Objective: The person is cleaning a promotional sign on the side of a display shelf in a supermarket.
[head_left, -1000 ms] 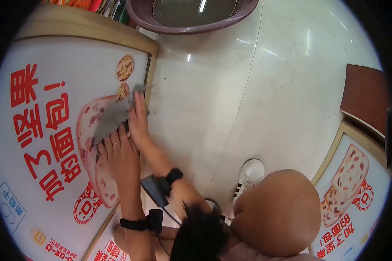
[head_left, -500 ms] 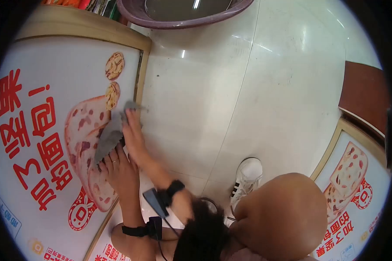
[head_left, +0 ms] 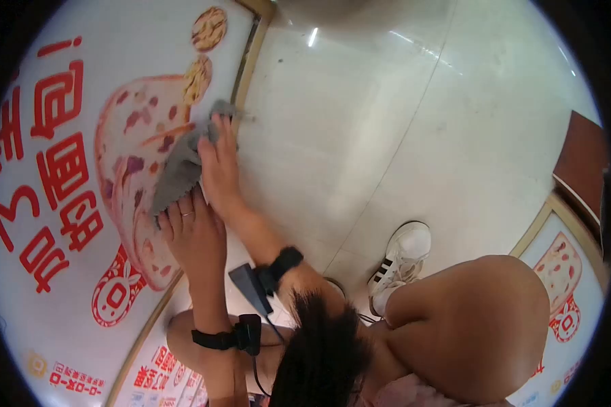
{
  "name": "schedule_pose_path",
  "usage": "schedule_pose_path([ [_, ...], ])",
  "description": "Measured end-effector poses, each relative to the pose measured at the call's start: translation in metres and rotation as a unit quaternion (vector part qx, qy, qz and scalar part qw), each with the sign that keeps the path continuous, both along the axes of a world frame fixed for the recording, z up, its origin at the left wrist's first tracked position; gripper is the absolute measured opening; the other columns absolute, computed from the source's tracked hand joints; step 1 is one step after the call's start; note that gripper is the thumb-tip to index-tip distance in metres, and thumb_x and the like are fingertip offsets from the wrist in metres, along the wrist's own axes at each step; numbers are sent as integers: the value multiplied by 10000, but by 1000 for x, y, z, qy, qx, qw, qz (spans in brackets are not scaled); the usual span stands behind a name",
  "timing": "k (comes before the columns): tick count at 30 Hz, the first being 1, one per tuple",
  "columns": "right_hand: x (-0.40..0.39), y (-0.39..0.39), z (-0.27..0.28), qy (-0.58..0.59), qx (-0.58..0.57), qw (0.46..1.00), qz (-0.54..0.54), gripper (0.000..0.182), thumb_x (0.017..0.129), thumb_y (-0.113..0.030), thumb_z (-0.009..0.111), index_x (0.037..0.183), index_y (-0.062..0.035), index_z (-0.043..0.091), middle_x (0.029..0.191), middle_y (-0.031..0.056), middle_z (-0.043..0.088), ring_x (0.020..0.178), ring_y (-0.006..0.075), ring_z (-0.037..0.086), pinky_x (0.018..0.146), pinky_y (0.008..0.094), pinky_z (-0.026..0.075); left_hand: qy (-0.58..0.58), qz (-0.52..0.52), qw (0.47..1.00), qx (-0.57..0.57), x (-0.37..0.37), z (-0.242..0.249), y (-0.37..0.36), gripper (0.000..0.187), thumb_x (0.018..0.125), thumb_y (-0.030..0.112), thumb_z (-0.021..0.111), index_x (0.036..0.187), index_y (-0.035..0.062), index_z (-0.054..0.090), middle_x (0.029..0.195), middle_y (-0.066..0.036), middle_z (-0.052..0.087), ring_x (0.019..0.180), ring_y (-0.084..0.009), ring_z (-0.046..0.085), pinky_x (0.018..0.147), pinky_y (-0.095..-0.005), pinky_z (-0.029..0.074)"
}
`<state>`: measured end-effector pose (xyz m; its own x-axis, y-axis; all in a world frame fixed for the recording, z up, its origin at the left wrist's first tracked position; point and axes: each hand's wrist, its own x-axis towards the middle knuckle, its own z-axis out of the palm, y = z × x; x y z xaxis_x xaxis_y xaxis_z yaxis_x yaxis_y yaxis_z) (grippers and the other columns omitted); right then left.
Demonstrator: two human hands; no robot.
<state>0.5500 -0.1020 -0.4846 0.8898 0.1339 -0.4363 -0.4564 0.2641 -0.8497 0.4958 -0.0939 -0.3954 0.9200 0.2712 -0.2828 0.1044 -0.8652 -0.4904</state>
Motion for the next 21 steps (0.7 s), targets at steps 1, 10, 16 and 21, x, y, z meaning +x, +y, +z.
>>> schedule_pose_path([
  [1,-29,0,3,27,17,999,40,536,973,-236,431,1414,50,327,1497,273,247,1394,412,216,1149,427,164,32,-4,999,3,-21,1,1,458,840,269,557,1231,30,551,1207,-159,565,1136,-350,484,1063,-485,291],
  [10,-126,-5,32,284,169,936,118,594,998,-321,364,1467,11,215,1504,206,277,1360,305,361,1078,371,370,22,182,978,-99,-119,27,-17,456,834,207,560,1241,3,531,1228,-205,531,1170,-392,446,1060,-521,287],
  [16,-77,2,38,287,155,942,77,652,977,-322,438,1498,-25,181,1553,202,163,1449,316,119,1168,375,113,-34,199,971,-130,-90,15,-19,441,825,180,569,1226,-1,537,1204,-215,532,1154,-402,451,1039,-514,309],
  [21,-50,30,-2,155,108,982,-3,658,968,-297,478,1485,0,198,1550,253,119,1446,372,99,1169,422,103,-64,202,965,-153,-68,2,-14,429,817,157,576,1213,-5,542,1185,-224,533,1140,-409,455,1022,-508,327],
])
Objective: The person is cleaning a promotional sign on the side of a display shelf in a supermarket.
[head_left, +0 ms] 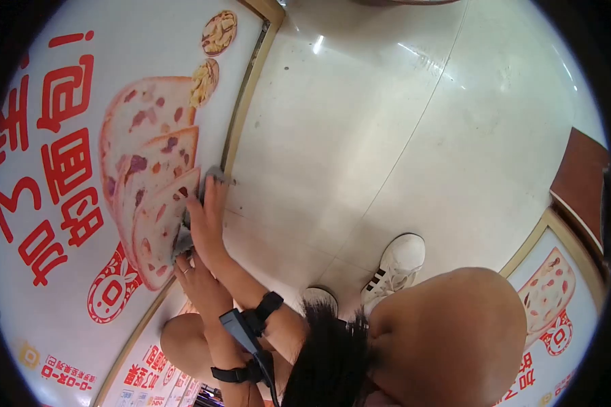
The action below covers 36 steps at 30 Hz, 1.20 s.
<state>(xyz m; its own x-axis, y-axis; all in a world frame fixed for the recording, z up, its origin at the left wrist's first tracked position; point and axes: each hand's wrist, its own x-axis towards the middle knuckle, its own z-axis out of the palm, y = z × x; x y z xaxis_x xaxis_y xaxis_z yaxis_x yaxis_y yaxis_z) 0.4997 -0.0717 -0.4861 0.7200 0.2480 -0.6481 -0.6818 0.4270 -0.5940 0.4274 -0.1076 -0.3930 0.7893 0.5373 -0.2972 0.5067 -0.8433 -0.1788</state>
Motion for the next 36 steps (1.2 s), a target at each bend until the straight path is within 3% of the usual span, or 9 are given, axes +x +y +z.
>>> schedule_pose_path([
  [4,31,-25,12,-74,-127,987,65,635,962,-267,488,1462,28,231,1536,258,154,1431,385,139,1163,426,122,-4,16,1000,-3,0,-1,-5,422,812,144,580,1205,-7,545,1173,-229,534,1131,-414,457,1012,-505,338],
  [10,-51,-22,11,57,-24,991,118,608,962,-272,461,1451,29,264,1526,234,196,1438,364,132,1163,416,130,29,-23,999,15,-31,-2,-5,436,811,149,616,1194,-36,519,1185,-258,471,1149,-451,412,997,-515,340],
  [17,-30,-1,-24,-63,-93,972,206,626,954,-345,470,1420,43,312,1489,256,248,1369,382,250,1132,423,203,-21,47,998,-18,-14,-3,-3,361,813,117,613,1106,-76,526,1161,-296,459,1126,-479,425,959,-532,365],
  [19,40,-29,6,19,-63,997,45,643,942,-343,489,1409,62,311,1445,272,292,1326,400,296,1110,426,237,-45,29,999,-5,-18,-8,-3,349,811,104,607,1099,-77,529,1159,-296,461,1122,-482,427,952,-531,369],
  [22,63,-35,24,2,-115,992,46,660,934,-340,496,1410,73,298,1418,280,309,1325,416,294,1110,425,238,-32,55,998,-6,-21,-10,-6,335,818,58,570,1118,-82,520,1163,-298,470,1132,-485,424,948,-532,372],
  [25,20,-30,20,-38,-147,984,90,670,935,-347,494,1417,70,288,1422,287,298,1322,418,302,1110,425,237,-73,94,992,-35,-11,-8,-8,337,823,34,547,1136,-85,512,1175,-303,472,1124,-488,431,944,-531,376],
  [27,-13,-29,29,52,-81,989,115,690,926,-349,503,1425,70,277,1429,289,286,1333,414,290,1116,426,227,-94,123,987,-51,-12,-4,-10,340,826,17,531,1149,-88,506,1183,-306,472,1118,-489,435,942,-530,379],
  [35,-81,-42,36,121,-26,974,192,607,899,-293,512,1376,42,342,1284,283,443,1157,421,455,954,429,363,-165,147,975,-30,-52,-4,-11,274,882,33,497,1127,-90,502,1166,-309,509,1071,-457,503,900,-501,411],
  [36,-83,-41,28,119,-27,973,194,597,895,-286,514,1369,39,350,1266,282,463,1135,422,476,934,429,381,-221,197,954,-36,-49,-3,-10,284,915,109,512,1130,-76,515,1097,-256,566,1000,-384,553,859,-438,437],
])
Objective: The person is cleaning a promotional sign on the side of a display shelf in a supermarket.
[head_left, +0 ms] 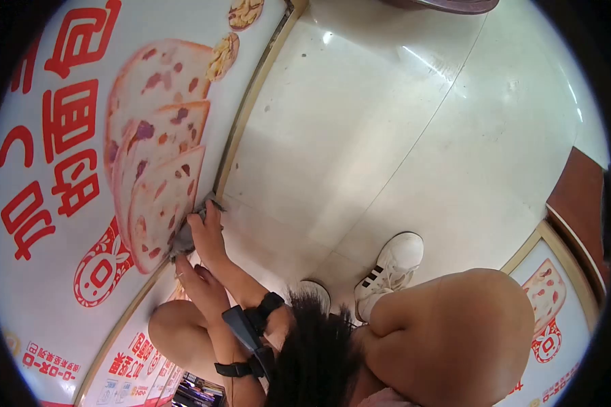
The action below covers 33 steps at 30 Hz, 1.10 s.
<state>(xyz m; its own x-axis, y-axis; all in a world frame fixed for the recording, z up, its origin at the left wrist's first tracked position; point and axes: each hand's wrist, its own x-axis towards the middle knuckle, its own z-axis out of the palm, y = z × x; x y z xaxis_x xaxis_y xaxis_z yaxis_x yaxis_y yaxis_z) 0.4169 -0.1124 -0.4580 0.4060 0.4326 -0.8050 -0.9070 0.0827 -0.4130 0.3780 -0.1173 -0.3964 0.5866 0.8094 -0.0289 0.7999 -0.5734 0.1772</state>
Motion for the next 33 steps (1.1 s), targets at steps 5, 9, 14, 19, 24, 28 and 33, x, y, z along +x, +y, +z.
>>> schedule_pose_path([
  [5,5,11,-3,-8,-29,999,25,550,878,-251,519,1339,21,391,1176,279,561,1025,426,579,834,431,466,-98,206,970,-86,49,16,3,313,954,238,568,985,-72,539,873,-139,628,797,-209,570,748,-322,468],
  [9,6,7,31,-59,-66,996,-20,367,851,-208,554,1157,-5,539,916,277,625,859,414,634,722,435,487,-238,257,924,-153,44,14,16,214,910,160,624,849,-24,533,726,-54,571,652,-131,501,616,-276,435],
  [14,9,0,70,-86,-123,988,-27,195,814,-181,600,847,10,624,648,223,586,594,366,619,570,412,480,-323,261,893,-174,48,65,-2,207,907,152,620,837,-17,524,712,-48,558,643,-125,491,605,-275,428],
  [19,7,7,81,-98,-156,981,-59,173,827,-158,579,886,-8,640,655,211,586,541,313,588,542,379,460,-294,229,917,-145,46,90,-22,201,905,143,617,825,-10,514,699,-43,545,634,-119,480,593,-273,420],
  [24,15,10,52,3,-154,987,-43,270,863,-245,522,898,-4,640,658,193,609,619,345,606,611,432,453,-190,164,961,-114,42,57,-5,197,902,135,613,813,-3,505,686,-38,531,625,-113,470,582,-272,412],
  [28,-6,33,25,15,-211,975,-63,320,873,-247,477,998,-5,646,891,250,637,828,404,608,766,454,460,-135,124,976,-119,36,28,8,195,901,128,610,804,3,497,675,-34,521,618,-108,461,573,-271,406],
  [33,0,20,-10,-1,-141,988,60,338,857,-219,483,1040,19,637,972,302,577,931,452,555,835,479,440,-95,109,980,-136,32,11,21,194,900,109,590,772,24,472,670,-11,482,630,-96,429,579,-259,387],
])
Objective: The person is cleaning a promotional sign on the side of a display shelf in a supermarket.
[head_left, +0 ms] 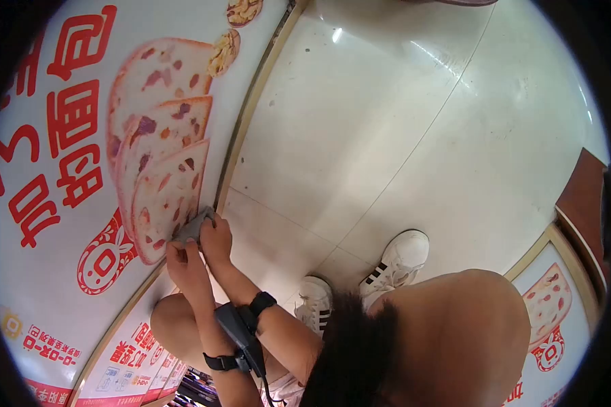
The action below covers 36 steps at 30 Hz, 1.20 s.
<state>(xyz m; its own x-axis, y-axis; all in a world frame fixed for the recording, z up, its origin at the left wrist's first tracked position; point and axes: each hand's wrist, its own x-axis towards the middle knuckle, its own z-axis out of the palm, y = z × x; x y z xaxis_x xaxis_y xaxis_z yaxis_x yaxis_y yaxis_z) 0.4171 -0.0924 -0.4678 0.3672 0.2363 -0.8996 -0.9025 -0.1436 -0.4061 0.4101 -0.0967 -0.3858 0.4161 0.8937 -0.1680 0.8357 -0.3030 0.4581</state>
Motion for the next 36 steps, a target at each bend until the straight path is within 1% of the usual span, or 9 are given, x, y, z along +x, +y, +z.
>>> schedule_pose_path([
  [4,-2,7,-5,-83,-59,995,21,304,843,-200,503,964,35,654,942,304,581,906,457,554,820,494,438,50,-14,998,22,9,-3,-6,189,898,109,582,786,13,463,624,-32,473,586,-99,426,543,-277,387],
  [15,0,-5,7,-14,-186,980,-63,291,832,-229,570,959,21,648,946,231,597,916,390,585,810,459,457,52,13,999,5,-6,-10,-1,200,884,129,591,785,6,468,620,-55,483,578,-118,420,542,-298,397],
  [19,-2,-8,1,17,-189,981,-37,314,833,-226,568,1010,23,641,956,228,604,918,393,584,810,455,459,71,2,997,11,-10,-16,-2,217,887,146,592,778,5,467,604,-70,487,561,-131,429,535,-313,398],
  [21,-5,-8,-7,8,-60,998,-29,308,841,-212,546,1013,24,642,975,216,612,865,390,585,795,450,458,65,-4,998,10,-10,-18,-2,215,888,145,590,782,4,467,600,-76,490,557,-136,437,537,-321,402],
  [22,-7,-5,-14,8,-61,998,-29,308,841,-212,546,1013,24,642,975,216,612,865,390,585,795,450,458,59,-8,998,12,-10,-19,-2,213,889,145,589,786,3,467,596,-83,493,552,-142,446,538,-330,406],
  [24,-10,0,-28,58,89,994,-33,337,842,-170,522,1110,13,614,939,161,634,813,238,612,746,359,484,62,5,998,-5,-8,-18,-1,207,892,142,583,793,3,466,600,-88,496,559,-149,457,546,-336,410],
  [25,-9,-1,-27,57,89,994,-33,337,842,-170,522,1110,13,614,939,161,634,813,238,612,746,359,484,65,18,998,-20,-7,-18,-1,202,895,139,578,800,3,464,604,-94,499,566,-156,468,553,-341,415],
  [27,-11,0,-26,190,161,946,-206,313,872,-122,467,1122,0,610,948,101,635,783,170,600,719,303,487,70,0,998,-2,-8,-23,-1,195,899,134,570,805,4,459,612,-93,497,574,-158,469,558,-338,415],
  [36,-10,-15,-16,212,212,921,-249,342,923,-123,406,1213,-28,559,1040,77,625,922,168,596,805,298,486,72,-18,997,-9,-14,-19,-5,179,913,114,558,812,14,449,645,-65,493,583,-136,453,568,-300,402],
])
